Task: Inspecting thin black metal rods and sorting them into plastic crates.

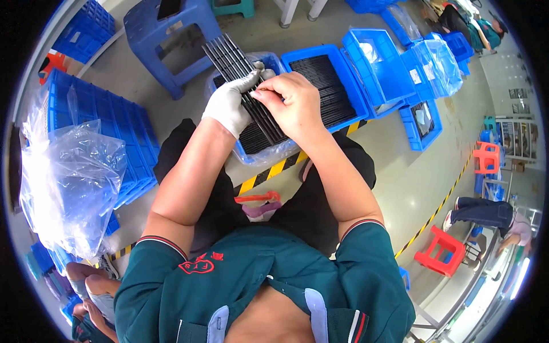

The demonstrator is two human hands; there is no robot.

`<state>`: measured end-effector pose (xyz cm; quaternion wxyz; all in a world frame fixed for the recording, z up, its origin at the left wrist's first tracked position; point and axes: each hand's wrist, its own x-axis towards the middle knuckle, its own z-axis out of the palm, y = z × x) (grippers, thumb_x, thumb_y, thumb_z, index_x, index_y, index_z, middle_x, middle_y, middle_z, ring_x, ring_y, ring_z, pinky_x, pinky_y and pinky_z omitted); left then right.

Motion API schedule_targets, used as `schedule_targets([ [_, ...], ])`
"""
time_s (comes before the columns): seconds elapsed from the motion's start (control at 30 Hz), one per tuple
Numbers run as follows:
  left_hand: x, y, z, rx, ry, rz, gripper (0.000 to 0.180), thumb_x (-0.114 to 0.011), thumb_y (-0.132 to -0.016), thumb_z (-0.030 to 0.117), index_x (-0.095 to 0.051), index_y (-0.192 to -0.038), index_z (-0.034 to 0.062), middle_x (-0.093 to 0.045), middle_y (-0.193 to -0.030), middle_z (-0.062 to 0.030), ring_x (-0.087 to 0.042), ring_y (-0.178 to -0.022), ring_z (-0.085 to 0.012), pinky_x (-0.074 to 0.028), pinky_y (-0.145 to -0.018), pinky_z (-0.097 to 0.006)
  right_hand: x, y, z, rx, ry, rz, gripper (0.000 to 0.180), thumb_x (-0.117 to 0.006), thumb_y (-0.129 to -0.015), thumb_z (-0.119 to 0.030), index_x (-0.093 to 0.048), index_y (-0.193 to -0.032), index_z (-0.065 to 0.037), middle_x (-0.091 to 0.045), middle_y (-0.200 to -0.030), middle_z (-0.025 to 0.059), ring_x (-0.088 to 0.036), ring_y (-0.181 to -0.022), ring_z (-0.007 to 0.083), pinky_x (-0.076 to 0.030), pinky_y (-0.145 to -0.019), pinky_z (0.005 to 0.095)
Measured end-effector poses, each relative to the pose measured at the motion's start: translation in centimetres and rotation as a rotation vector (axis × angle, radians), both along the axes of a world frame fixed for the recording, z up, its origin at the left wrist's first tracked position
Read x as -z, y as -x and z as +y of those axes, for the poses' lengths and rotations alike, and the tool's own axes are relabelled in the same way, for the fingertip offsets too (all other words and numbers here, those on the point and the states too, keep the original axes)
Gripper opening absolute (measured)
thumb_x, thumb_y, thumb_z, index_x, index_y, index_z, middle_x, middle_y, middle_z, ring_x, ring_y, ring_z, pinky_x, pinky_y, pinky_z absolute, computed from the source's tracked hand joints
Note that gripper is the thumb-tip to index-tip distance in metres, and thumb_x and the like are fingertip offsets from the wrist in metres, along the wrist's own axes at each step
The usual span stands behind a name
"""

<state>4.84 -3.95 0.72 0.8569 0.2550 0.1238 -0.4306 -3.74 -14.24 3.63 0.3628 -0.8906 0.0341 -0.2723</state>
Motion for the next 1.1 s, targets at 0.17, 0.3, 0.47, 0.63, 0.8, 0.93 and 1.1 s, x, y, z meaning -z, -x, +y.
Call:
schedule_targets([
  [0.17,0.2,0.0,-0.1,-0.005,-0.008,-0.014,0.014,-0.052,-0.092,0.006,-0.061,-0.101,-0.0001,-0.064,-0.095,-0.014,-0.062,-0.087,-0.0246,-0.053,-0.077,-0.034,-0.1,-0.3,-0.2,-0.032,0.229,-0.093,0.011,-0.075,-0.069,-0.011,-0.066,-0.074,-0.007,-0.063,-0.072,0.0051,-0.059,-0.069,0.0226,-0.046,-0.064,0.0334],
  [0.3,1.2,-0.2,-0.1,-0.048,-0.027,-0.1,0.011,-0.055,-0.09,0.005,-0.058,-0.1,0.0007,-0.063,-0.092,-0.0126,-0.062,-0.083,-0.0233,-0.05,-0.077,-0.033,-0.8,-0.3,1.0,-0.074,0.465,-0.18,0.012,-0.074,-0.068,-0.017,-0.064,-0.074,-0.011,-0.061,-0.071,0.0027,-0.056,-0.073,0.0234,-0.043,-0.064,0.0357],
  [0.47,0.7,0.0,-0.1,-0.029,-0.041,-0.095,0.011,-0.055,-0.091,0.004,-0.058,-0.1,0.0001,-0.063,-0.091,-0.0129,-0.062,-0.082,-0.0228,-0.051,-0.075,-0.034,0.3,-0.6,0.1,-0.07,0.402,-0.079,0.012,-0.074,-0.069,-0.017,-0.065,-0.073,-0.01,-0.062,-0.071,0.0035,-0.058,-0.072,0.0244,-0.044,-0.065,0.0363],
  [0.63,0.3,0.1,0.0,-0.029,0.008,-0.023,0.011,-0.054,-0.092,0.006,-0.057,-0.101,-0.0004,-0.062,-0.091,-0.0132,-0.061,-0.081,-0.0232,-0.051,-0.075,-0.033,0.4,-0.5,0.1,-0.067,0.222,-0.023,0.013,-0.075,-0.068,-0.017,-0.066,-0.072,-0.008,-0.064,-0.072,0.005,-0.06,-0.07,0.0254,-0.047,-0.067,0.0365],
  [0.8,-0.4,0.2,0.2,-0.026,0.011,-0.022,0.011,-0.053,-0.093,0.007,-0.057,-0.101,0.0002,-0.062,-0.091,-0.0129,-0.059,-0.082,-0.0231,-0.05,-0.075,-0.034,-0.5,-0.1,0.2,-0.011,0.11,0.008,0.011,-0.076,-0.071,-0.006,-0.07,-0.08,-0.005,-0.064,-0.073,0.0061,-0.062,-0.07,0.0194,-0.048,-0.061,0.0291],
  [0.93,-0.3,0.0,0.3,-0.007,-0.058,-0.049,0.011,-0.053,-0.093,0.007,-0.056,-0.101,0.0009,-0.062,-0.092,-0.0129,-0.059,-0.083,-0.0236,-0.049,-0.075,-0.034,-1.2,-0.1,0.1,0.035,0.047,-0.087,0.012,-0.077,-0.069,-0.009,-0.067,-0.075,-0.006,-0.064,-0.071,0.0069,-0.06,-0.067,0.0236,-0.048,-0.06,0.0329],
  [1.1,-0.1,-0.1,0.2,-0.001,0.007,0.006,0.017,-0.05,-0.094,0.009,-0.062,-0.103,0.001,-0.064,-0.096,-0.0129,-0.061,-0.089,-0.0244,-0.052,-0.081,-0.036,-0.5,0.3,0.2,0.007,-0.103,0.062,0.009,-0.074,-0.075,-0.004,-0.07,-0.083,-0.004,-0.064,-0.078,0.0049,-0.061,-0.072,0.0137,-0.047,-0.064,0.0259],
])
